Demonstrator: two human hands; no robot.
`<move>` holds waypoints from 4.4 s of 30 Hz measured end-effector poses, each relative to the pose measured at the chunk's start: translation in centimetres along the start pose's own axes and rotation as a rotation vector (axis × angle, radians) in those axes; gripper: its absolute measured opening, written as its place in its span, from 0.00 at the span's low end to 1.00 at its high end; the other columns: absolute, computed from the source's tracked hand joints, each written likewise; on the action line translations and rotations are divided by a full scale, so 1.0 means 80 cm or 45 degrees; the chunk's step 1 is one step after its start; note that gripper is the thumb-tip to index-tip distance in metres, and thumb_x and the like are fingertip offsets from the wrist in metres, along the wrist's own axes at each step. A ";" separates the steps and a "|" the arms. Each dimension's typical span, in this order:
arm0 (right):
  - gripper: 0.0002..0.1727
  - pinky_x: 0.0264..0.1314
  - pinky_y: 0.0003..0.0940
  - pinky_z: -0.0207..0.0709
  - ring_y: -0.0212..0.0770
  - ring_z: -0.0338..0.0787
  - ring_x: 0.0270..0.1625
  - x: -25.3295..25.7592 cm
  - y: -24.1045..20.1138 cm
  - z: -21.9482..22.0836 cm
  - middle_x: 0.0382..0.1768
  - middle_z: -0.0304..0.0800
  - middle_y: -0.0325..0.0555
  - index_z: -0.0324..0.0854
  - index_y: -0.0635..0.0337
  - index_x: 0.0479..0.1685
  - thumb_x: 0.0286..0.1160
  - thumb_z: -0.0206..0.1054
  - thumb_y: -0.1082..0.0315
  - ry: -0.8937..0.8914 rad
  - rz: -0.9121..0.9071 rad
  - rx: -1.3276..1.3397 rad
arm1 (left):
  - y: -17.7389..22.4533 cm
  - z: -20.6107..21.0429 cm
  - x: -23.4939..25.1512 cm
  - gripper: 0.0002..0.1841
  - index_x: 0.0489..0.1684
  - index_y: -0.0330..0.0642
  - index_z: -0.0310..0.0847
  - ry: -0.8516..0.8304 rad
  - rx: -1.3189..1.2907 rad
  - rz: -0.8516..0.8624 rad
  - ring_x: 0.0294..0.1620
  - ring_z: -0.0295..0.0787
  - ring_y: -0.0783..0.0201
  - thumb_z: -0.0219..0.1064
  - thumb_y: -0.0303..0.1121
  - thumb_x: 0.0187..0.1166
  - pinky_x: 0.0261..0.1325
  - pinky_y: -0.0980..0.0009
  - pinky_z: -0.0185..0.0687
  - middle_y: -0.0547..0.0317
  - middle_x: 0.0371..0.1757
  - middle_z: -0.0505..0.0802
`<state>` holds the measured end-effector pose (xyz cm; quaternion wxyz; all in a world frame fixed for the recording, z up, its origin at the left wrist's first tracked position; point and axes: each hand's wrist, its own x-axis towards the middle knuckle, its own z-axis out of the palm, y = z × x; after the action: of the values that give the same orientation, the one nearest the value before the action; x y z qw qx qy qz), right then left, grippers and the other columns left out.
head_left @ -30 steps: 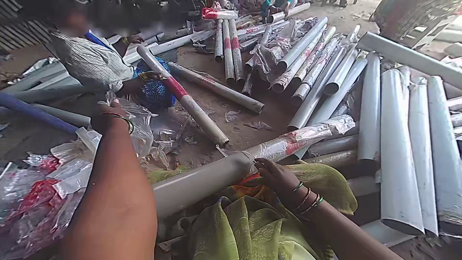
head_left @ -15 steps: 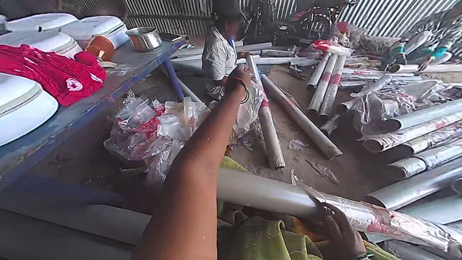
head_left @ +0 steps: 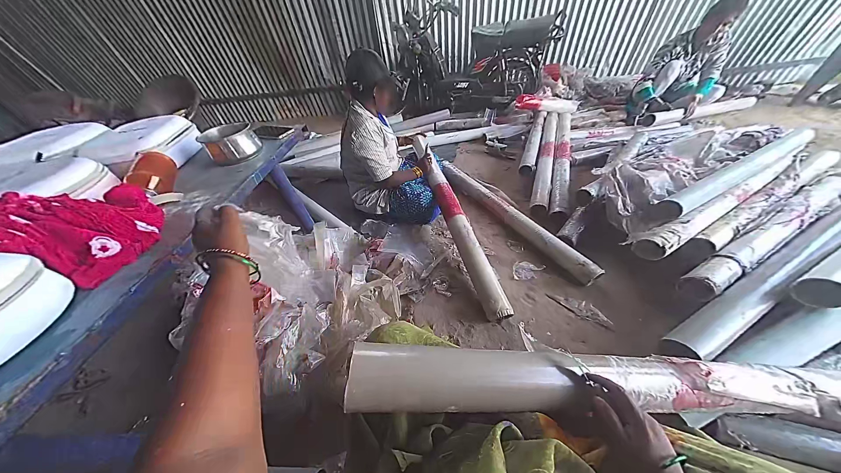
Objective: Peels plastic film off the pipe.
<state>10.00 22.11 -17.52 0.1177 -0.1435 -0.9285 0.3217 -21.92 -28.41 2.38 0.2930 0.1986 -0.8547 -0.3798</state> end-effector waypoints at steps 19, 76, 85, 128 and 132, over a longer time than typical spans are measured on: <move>0.29 0.45 0.73 0.79 0.71 0.93 0.44 0.002 -0.016 0.001 0.44 0.94 0.66 0.82 0.67 0.69 0.80 0.51 0.55 0.077 -0.043 -0.109 | -0.180 0.020 -0.043 0.20 0.64 0.23 0.79 0.235 -0.189 -0.212 0.67 0.81 0.63 0.50 0.29 0.86 0.75 0.73 0.68 0.40 0.66 0.86; 0.26 0.44 0.74 0.77 0.75 0.92 0.43 0.005 -0.022 -0.016 0.44 0.92 0.70 0.80 0.66 0.72 0.82 0.56 0.60 -0.021 -0.028 -0.038 | -0.105 0.052 -0.111 0.21 0.72 0.22 0.71 -0.160 -0.242 -0.076 0.69 0.77 0.56 0.46 0.32 0.94 0.76 0.63 0.64 0.31 0.71 0.80; 0.26 0.46 0.74 0.77 0.75 0.92 0.45 0.004 -0.026 -0.019 0.46 0.92 0.71 0.80 0.65 0.72 0.83 0.55 0.59 -0.057 -0.009 -0.051 | -0.105 0.000 -0.048 0.28 0.78 0.21 0.68 0.158 -0.065 -0.142 0.82 0.72 0.58 0.51 0.40 0.94 0.85 0.70 0.56 0.33 0.79 0.78; 0.25 0.68 0.63 0.74 0.64 0.88 0.64 0.014 -0.021 -0.044 0.62 0.88 0.64 0.72 0.56 0.82 0.94 0.52 0.55 -0.434 0.189 0.058 | -0.161 -0.018 -0.244 0.25 0.76 0.12 0.59 -1.187 -0.289 0.323 0.67 0.83 0.75 0.50 0.26 0.87 0.74 0.77 0.74 0.38 0.69 0.84; 0.26 0.65 0.64 0.76 0.63 0.90 0.58 0.005 -0.014 -0.047 0.55 0.90 0.64 0.70 0.56 0.84 0.91 0.58 0.58 -0.323 0.199 0.224 | -0.112 -0.026 -0.281 0.21 0.75 0.19 0.62 -1.084 -0.239 0.115 0.62 0.85 0.74 0.51 0.24 0.87 0.71 0.76 0.77 0.45 0.65 0.86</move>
<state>10.55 23.49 -13.91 -0.0138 -0.1625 -0.8902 0.4254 -2.71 -22.55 -11.22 -0.0522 -0.0405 -0.8689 -0.4906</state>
